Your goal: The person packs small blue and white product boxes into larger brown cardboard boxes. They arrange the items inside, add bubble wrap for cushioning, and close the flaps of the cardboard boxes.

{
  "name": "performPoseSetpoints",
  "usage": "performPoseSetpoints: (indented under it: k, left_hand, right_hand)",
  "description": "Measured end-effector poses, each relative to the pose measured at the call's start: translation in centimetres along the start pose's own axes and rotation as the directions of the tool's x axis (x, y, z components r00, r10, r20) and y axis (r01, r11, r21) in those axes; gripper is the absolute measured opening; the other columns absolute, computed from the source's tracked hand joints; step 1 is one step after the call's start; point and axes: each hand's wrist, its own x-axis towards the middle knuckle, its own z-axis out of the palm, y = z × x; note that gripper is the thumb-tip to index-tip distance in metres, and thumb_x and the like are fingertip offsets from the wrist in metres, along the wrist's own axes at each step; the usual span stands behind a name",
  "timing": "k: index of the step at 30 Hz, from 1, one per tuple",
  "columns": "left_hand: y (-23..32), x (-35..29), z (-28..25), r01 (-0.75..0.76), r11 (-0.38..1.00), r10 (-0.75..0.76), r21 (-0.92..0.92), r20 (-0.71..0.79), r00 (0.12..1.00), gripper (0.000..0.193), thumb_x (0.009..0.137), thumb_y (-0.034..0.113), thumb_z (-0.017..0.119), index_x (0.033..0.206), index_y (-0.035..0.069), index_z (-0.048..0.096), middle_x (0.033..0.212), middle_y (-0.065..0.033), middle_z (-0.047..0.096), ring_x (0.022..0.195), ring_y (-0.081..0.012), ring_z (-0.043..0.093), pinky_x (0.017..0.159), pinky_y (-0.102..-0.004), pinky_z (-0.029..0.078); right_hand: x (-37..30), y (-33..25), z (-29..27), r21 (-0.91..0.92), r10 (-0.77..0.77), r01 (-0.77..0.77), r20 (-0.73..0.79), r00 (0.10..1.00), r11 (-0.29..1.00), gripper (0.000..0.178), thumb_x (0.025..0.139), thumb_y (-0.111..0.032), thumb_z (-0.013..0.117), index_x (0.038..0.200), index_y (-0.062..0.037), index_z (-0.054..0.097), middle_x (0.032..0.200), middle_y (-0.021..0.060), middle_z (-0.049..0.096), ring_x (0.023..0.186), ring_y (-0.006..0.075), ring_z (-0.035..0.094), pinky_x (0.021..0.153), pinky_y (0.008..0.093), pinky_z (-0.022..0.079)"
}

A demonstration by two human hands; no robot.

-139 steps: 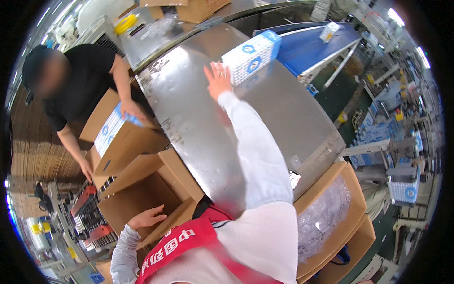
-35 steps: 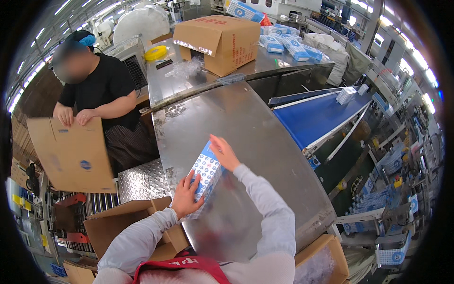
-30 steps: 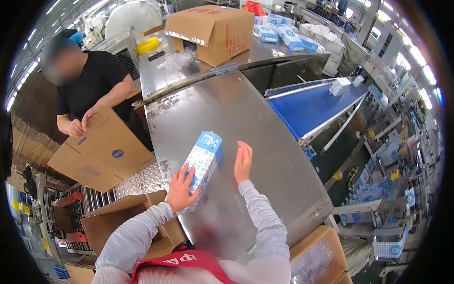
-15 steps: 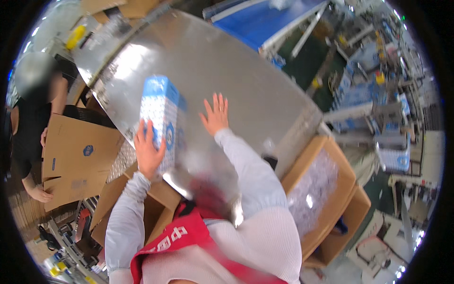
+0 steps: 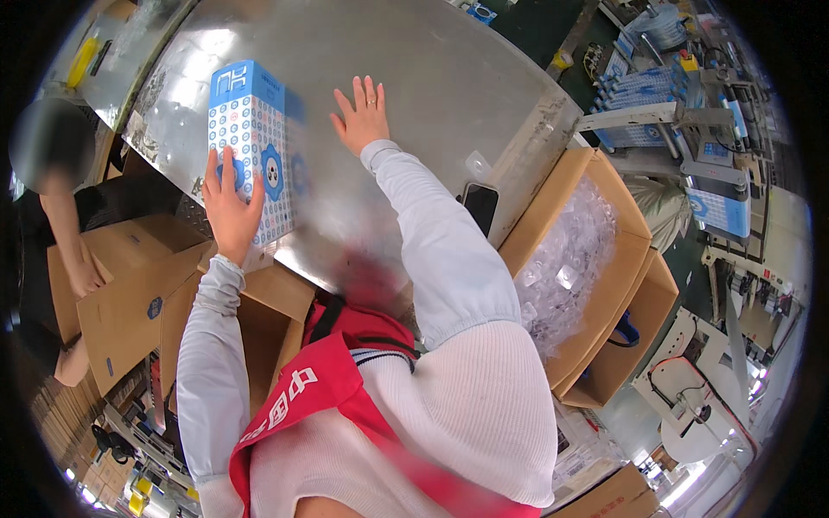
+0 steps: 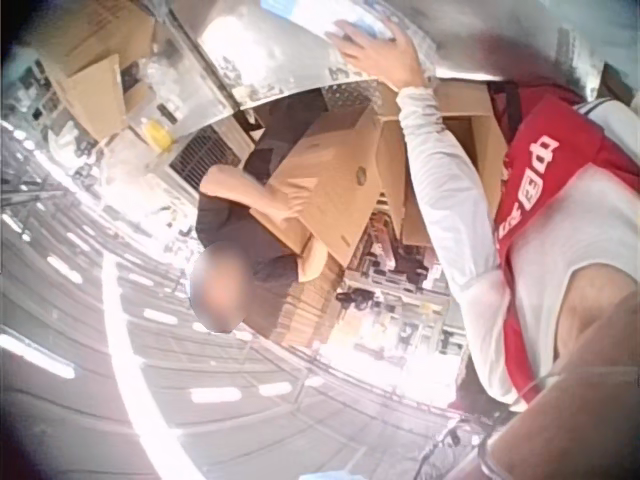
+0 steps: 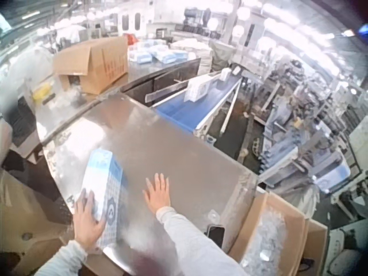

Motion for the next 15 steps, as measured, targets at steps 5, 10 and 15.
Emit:
performPoseSetpoints:
  k: [5,10,15]
  left_hand:
    - [0.2,-0.2,-0.4,-0.017,1.000,0.017,0.010,0.002,1.000,0.064,0.084,0.025,0.066,0.141,0.007,0.044,0.146,-0.0218,0.036,0.120,-0.0434,0.042,0.101,-0.0498,0.037]
    - [0.8,0.2,-1.4,-0.039,0.999,0.039,-0.022,-0.001,0.999,0.067,0.082,0.024,0.066,0.142,0.005,0.042,0.145,-0.0232,0.036,0.120,-0.0437,0.042,0.101,-0.0500,0.037]
    - [1.0,-1.0,-1.3,-0.023,0.998,0.024,-0.066,0.023,0.999,0.067,0.082,0.024,0.066,0.141,0.004,0.042,0.146,-0.0233,0.036,0.120,-0.0442,0.042,0.101,-0.0508,0.037]
  right_hand:
    - [0.0,-0.1,-0.7,0.071,0.014,-0.014,-0.002,1.000,0.997,0.052,0.096,-0.040,0.049,0.142,-0.0180,0.045,0.150,0.0232,0.031,0.142,0.0407,0.021,0.117,0.0555,0.011]
    - [-0.6,0.0,-1.9,0.132,0.030,-0.027,-0.021,0.999,0.991,0.050,0.095,-0.038,0.051,0.141,-0.0170,0.046,0.149,0.0234,0.032,0.141,0.0409,0.022,0.117,0.0553,0.011]
    - [-2.7,-0.1,-1.5,0.055,0.038,-0.040,0.039,0.999,0.998,0.054,0.094,-0.039,0.053,0.142,-0.0171,0.044,0.151,0.0208,0.029,0.143,0.0400,0.019,0.116,0.0545,0.014]
